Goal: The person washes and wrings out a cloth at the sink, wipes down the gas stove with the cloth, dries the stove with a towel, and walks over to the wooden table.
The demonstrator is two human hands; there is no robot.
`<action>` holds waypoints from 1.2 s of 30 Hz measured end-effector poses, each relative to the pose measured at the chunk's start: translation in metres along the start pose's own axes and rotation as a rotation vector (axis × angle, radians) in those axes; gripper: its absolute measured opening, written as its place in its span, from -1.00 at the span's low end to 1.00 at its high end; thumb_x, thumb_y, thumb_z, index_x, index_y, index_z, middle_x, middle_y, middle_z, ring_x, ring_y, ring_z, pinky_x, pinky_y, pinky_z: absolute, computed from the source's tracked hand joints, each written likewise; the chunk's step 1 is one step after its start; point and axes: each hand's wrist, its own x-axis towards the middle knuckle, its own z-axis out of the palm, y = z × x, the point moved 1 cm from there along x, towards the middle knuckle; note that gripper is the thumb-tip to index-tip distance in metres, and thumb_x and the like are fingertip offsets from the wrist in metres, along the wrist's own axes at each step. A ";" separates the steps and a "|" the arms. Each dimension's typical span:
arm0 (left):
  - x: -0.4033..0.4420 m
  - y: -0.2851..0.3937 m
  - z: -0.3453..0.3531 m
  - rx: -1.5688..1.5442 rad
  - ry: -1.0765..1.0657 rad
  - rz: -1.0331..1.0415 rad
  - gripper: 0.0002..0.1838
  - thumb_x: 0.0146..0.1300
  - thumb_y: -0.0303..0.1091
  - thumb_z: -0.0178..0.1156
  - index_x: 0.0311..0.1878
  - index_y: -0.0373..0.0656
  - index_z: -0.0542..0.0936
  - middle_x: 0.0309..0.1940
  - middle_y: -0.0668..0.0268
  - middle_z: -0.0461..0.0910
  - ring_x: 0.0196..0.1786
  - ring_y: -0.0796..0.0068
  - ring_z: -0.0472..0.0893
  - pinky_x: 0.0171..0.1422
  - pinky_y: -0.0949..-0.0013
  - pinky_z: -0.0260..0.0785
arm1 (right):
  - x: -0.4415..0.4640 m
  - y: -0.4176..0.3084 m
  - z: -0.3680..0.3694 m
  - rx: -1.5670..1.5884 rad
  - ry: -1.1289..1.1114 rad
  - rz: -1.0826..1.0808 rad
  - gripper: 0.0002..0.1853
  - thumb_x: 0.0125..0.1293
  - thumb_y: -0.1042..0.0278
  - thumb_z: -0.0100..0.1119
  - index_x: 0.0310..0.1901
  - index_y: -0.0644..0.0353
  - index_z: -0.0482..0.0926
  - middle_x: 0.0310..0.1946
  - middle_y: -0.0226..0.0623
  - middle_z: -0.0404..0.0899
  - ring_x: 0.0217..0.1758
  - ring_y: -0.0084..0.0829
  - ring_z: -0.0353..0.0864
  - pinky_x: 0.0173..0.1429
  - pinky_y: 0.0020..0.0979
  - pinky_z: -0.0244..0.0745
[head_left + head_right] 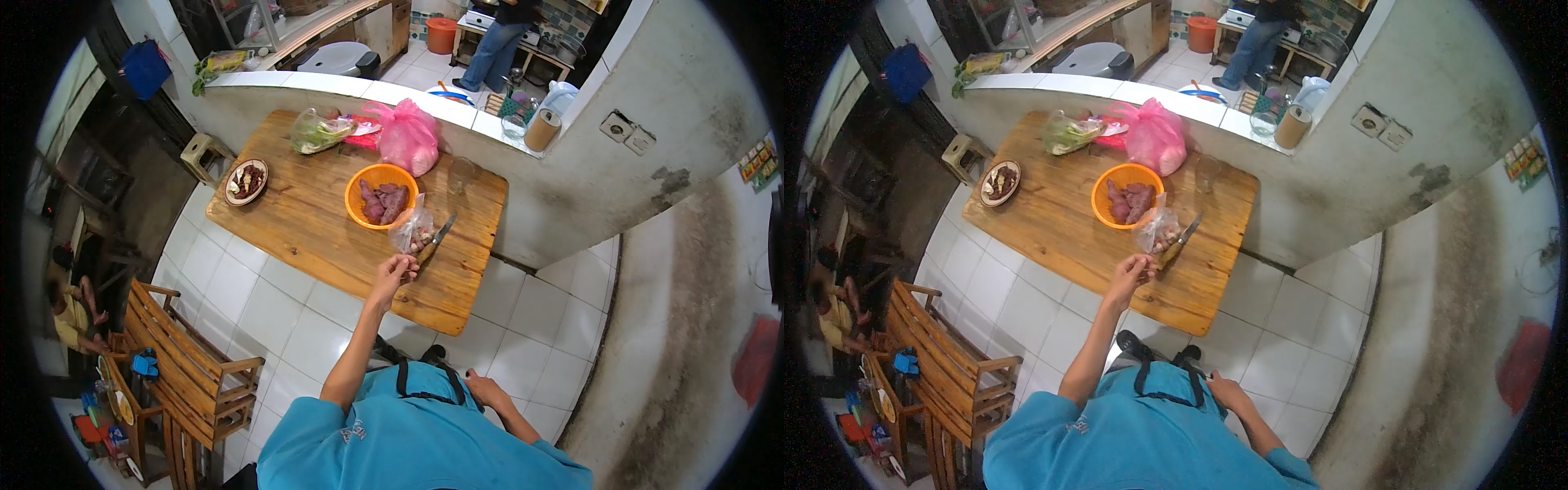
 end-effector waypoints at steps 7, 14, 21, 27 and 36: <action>-0.009 -0.001 -0.007 -0.001 0.020 0.017 -0.79 0.44 -0.25 0.00 -0.07 -0.14 0.54 -0.25 0.39 0.61 -0.27 0.64 0.56 -0.10 0.50 0.45 | 0.016 0.020 0.018 -0.153 0.187 -0.288 -0.70 0.19 0.45 -0.07 -0.07 0.40 0.44 -0.08 0.06 0.48 -0.05 0.02 0.52 -0.01 -0.12 0.46; -0.017 0.001 -0.014 -0.020 0.054 0.017 -0.80 0.44 -0.25 0.00 -0.07 -0.13 0.54 -0.25 0.40 0.61 -0.26 0.64 0.57 -0.09 0.49 0.46 | 0.041 0.015 0.020 -0.108 0.362 -0.258 -0.86 0.02 0.48 0.08 -0.41 0.35 0.56 -0.16 0.04 0.51 -0.04 0.01 0.51 -0.02 -0.12 0.45; -0.023 0.007 -0.025 -0.032 0.073 0.030 -0.80 0.44 -0.24 0.00 -0.08 -0.11 0.54 -0.25 0.39 0.61 -0.26 0.64 0.57 -0.12 0.51 0.46 | 0.009 0.038 0.003 0.515 0.249 -0.150 -0.85 -0.02 0.47 0.27 -0.38 0.28 0.55 -0.09 -0.16 0.44 0.05 -0.23 0.42 0.18 -0.26 0.38; -0.024 0.007 -0.030 -0.047 0.088 0.019 -0.82 0.43 -0.24 0.01 -0.08 -0.09 0.54 -0.26 0.41 0.62 -0.26 0.65 0.57 -0.14 0.53 0.45 | -0.011 0.038 -0.001 0.586 0.150 -0.251 -0.75 0.13 0.43 0.22 -0.14 0.21 0.47 -0.15 -0.21 0.42 -0.04 -0.31 0.45 0.08 -0.30 0.42; -0.026 0.005 -0.025 -0.040 0.064 -0.008 -0.81 0.43 -0.24 0.00 -0.06 -0.08 0.53 -0.24 0.41 0.62 -0.24 0.66 0.57 -0.11 0.52 0.45 | -0.050 0.039 -0.066 1.123 0.212 -0.135 -0.77 0.34 0.37 0.13 -0.04 0.27 0.44 -0.24 -0.23 0.55 -0.30 -0.39 0.61 -0.14 -0.37 0.55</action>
